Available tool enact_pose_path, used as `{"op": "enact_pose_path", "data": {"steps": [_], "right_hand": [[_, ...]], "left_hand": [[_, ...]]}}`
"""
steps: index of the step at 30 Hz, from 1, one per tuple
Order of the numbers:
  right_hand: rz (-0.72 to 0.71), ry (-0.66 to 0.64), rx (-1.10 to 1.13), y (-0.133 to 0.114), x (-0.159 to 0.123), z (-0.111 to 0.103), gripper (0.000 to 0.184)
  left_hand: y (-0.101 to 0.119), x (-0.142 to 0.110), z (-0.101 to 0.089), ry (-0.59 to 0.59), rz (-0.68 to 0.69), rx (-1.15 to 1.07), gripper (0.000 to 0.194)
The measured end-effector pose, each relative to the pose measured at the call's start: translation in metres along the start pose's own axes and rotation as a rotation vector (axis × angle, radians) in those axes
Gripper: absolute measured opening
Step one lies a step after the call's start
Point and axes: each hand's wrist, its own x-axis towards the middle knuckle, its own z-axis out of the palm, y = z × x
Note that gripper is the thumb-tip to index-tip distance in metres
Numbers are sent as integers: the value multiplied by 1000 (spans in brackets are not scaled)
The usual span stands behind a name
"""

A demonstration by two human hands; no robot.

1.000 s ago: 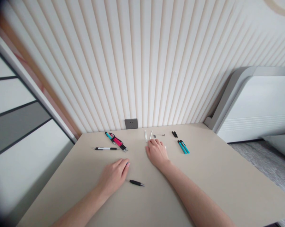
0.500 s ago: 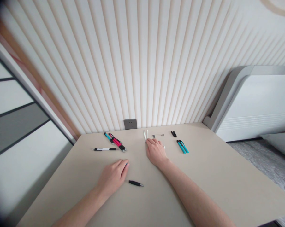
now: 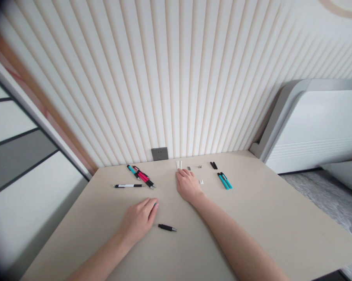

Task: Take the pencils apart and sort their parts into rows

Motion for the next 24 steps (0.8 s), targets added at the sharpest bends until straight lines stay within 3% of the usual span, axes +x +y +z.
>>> {"op": "enact_pose_path", "data": {"steps": [24], "right_hand": [[81, -6, -49, -7, -4, -7, 35]], "left_hand": [[0, 1, 0, -19, -11, -8, 27]]}}
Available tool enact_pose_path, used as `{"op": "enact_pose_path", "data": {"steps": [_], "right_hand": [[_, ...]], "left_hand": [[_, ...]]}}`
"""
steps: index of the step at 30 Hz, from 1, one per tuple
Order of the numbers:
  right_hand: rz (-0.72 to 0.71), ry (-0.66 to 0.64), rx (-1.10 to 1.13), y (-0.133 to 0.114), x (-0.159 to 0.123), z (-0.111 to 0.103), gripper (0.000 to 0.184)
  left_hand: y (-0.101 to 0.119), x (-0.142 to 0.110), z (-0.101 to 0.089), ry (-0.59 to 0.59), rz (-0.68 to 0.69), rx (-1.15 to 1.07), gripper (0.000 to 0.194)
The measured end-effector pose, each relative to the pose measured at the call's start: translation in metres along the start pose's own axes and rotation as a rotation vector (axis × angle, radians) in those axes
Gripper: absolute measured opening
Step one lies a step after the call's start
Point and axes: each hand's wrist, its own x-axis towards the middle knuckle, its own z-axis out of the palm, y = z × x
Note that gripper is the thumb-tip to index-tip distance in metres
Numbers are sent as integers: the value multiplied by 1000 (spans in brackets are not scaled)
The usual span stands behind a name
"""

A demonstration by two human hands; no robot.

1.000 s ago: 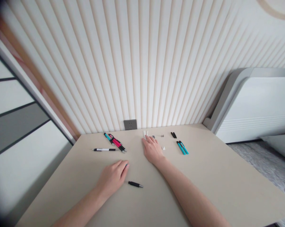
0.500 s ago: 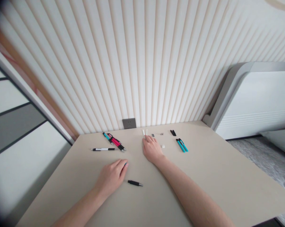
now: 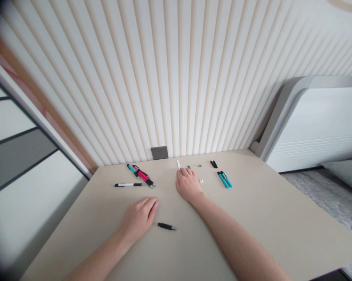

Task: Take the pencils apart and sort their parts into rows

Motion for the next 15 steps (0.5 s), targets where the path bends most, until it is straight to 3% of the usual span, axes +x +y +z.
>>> {"op": "enact_pose_path", "data": {"steps": [7, 15], "right_hand": [[-34, 52, 15, 1, -2, 0, 36], [-35, 23, 0, 0, -1, -2, 33]], "left_hand": [[0, 0, -2, -3, -1, 0, 27], [0, 0, -1, 8, -2, -5, 27]]}}
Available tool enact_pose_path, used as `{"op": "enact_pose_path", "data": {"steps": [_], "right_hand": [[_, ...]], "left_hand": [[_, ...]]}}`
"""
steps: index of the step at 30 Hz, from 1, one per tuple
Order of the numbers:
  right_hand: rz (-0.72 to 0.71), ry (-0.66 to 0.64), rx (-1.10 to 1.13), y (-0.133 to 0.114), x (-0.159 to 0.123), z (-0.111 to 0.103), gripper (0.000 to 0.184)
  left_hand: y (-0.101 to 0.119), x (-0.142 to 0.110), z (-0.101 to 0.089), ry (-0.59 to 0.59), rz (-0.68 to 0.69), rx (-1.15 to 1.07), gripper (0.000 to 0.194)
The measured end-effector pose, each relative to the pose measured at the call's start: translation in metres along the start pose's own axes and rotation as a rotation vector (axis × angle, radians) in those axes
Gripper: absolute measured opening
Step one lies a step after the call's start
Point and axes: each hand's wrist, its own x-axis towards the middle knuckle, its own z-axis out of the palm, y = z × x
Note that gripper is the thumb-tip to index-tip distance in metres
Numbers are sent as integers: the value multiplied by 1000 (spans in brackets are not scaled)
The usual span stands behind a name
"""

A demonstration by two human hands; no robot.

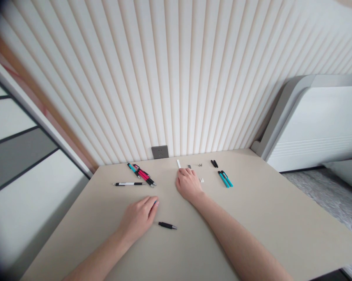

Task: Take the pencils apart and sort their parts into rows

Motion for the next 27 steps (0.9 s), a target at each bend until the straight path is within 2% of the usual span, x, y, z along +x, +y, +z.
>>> {"op": "enact_pose_path", "data": {"steps": [13, 27], "right_hand": [[14, -19, 21, 0, 1, 3, 31], [22, 16, 36, 1, -2, 4, 31]], "left_hand": [[0, 0, 2, 0, 4, -7, 28], [0, 0, 1, -12, 5, 21, 27]]}}
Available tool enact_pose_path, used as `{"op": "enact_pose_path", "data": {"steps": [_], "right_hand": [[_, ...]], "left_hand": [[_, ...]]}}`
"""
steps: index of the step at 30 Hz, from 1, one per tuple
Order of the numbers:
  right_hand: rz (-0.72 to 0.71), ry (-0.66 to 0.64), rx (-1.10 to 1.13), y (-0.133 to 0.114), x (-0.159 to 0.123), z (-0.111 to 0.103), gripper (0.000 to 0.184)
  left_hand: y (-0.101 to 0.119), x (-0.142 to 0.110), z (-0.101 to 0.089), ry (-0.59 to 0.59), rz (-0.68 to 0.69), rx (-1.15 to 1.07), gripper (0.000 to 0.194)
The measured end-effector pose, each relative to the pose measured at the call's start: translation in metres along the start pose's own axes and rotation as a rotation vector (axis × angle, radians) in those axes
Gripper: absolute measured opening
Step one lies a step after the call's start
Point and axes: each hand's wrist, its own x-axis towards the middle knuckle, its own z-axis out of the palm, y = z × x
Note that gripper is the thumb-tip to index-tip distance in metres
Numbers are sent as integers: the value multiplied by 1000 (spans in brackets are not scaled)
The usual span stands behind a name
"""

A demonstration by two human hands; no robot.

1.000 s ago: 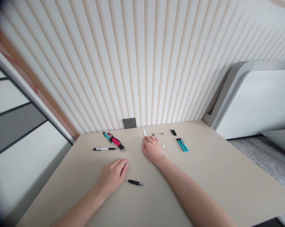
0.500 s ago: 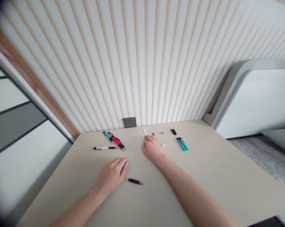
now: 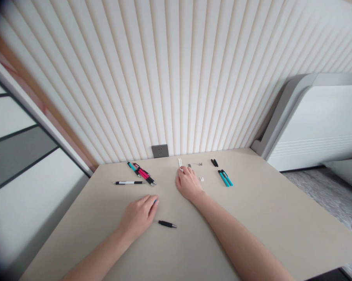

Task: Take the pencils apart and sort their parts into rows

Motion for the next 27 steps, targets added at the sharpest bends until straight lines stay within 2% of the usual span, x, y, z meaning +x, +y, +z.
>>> {"op": "enact_pose_path", "data": {"steps": [27], "right_hand": [[16, 26, -19, 1, 0, 1, 31]], "left_hand": [[-1, 1, 1, 10, 3, -1, 25]]}}
